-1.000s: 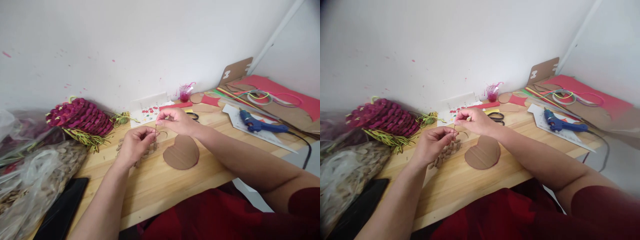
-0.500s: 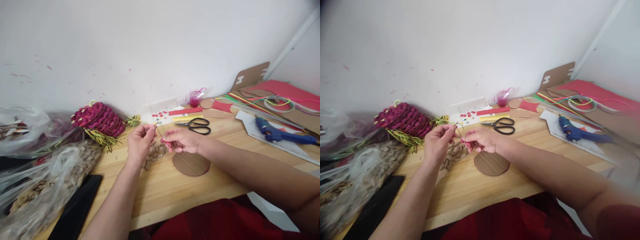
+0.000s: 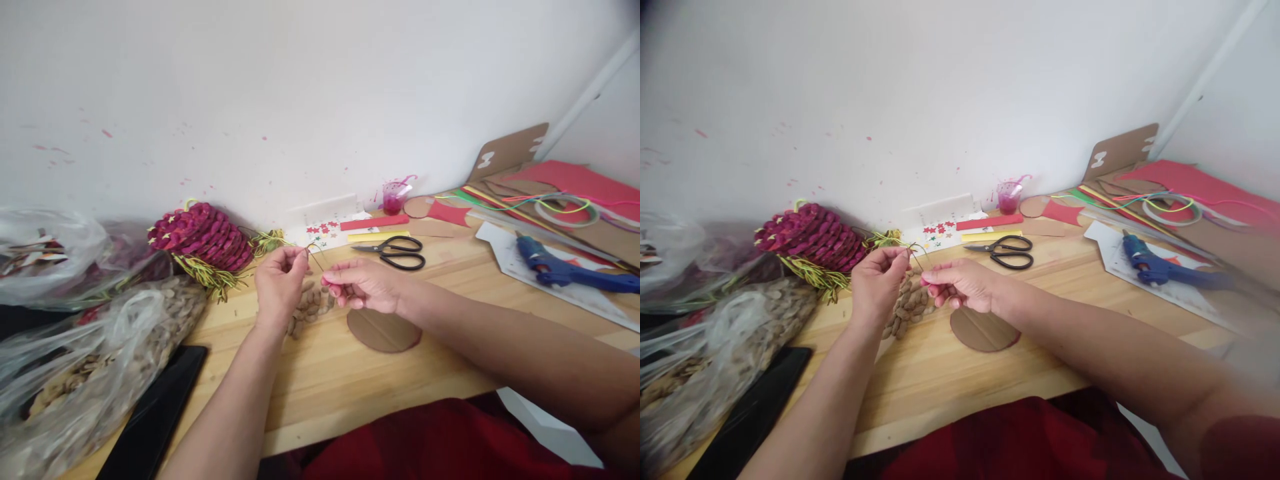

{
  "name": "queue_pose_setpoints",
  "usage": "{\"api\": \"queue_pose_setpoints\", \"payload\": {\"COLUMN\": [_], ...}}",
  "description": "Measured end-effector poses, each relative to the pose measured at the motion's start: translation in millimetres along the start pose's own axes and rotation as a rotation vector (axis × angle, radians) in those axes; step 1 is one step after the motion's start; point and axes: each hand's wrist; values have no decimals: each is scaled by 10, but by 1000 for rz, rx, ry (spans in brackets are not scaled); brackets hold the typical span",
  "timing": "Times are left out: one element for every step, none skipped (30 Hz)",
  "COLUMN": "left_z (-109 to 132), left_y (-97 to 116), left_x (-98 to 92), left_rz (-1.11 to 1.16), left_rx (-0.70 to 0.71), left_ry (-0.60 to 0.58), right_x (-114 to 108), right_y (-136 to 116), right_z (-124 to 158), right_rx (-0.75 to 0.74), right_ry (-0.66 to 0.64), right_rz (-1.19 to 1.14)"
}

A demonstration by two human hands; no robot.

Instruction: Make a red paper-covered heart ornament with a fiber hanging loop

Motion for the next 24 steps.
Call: {"api": "queue_pose_setpoints", "payload": {"left_z": [-6, -11, -14, -17, -19, -20, -20, -19, -18, -17, -14, -12, -7, -2, 6, 17, 30, 46, 63, 81, 99, 116, 130, 142], "left_y": [-7, -13, -18, -21, -22, -20, -15, -7, 3, 14, 25, 34, 41, 45, 45, 41, 33, 21, 5, -13, -33, -53, -71, -87], "left_x": [-3, -5, -6, -6, -4, -2, 2, 8, 14, 21, 29, 39, 49, 61, 75, 90, 107, 124, 140, 155, 168, 179, 186, 192], "left_rz": [11, 33, 68, 115, 172, 232, 291, 341, 382, 411, 431, 444, 454, 463, 471, 478, 483, 486, 486, 483, 479, 477, 476, 478], "left_rx": [-6, -20, -44, -77, -117, -161, -206, -247, -282, -309, -331, -348, -360, -369, -375, -378, -380, -383, -385, -385, -383, -379, -373, -367], "left_ry": [5, 9, 14, 17, 18, 19, 20, 20, 20, 21, 21, 20, 19, 19, 18, 16, 11, 2, -10, -27, -44, -58, -71, -79], "right_x": [6, 9, 7, 3, -3, -10, -18, -24, -29, -32, -34, -36, -36, -37, -39, -40, -42, -43, -44, -44, -43, -40, -37, -32], "right_y": [2, 6, 12, 20, 28, 37, 44, 50, 55, 58, 60, 61, 62, 64, 65, 68, 71, 75, 79, 83, 87, 89, 91, 91], "right_z": [1, 0, -4, -10, -18, -28, -38, -48, -57, -64, -70, -75, -78, -80, -82, -85, -88, -93, -98, -104, -110, -115, -120, -123], "right_rx": [1, 0, -6, -16, -29, -41, -51, -56, -58, -60, -66, -74, -86, -102, -118, -134, -150, -166, -182, -194, -204, -211, -216, -219], "right_ry": [4, 7, 10, 16, 26, 39, 56, 77, 98, 119, 137, 153, 163, 168, 170, 175, 181, 189, 197, 204, 210, 215, 224, 241], "right_rz": [-8, -8, 1, 16, 35, 53, 67, 76, 83, 90, 97, 103, 113, 123, 130, 133, 133, 129, 122, 115, 110, 108, 106, 103]}}
Point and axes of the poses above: each hand's wrist, its own z-axis away from the middle knuckle, its own x-axis out of the palm, y = z × x, and after that the axes turned 15 degrees about z, right-handed
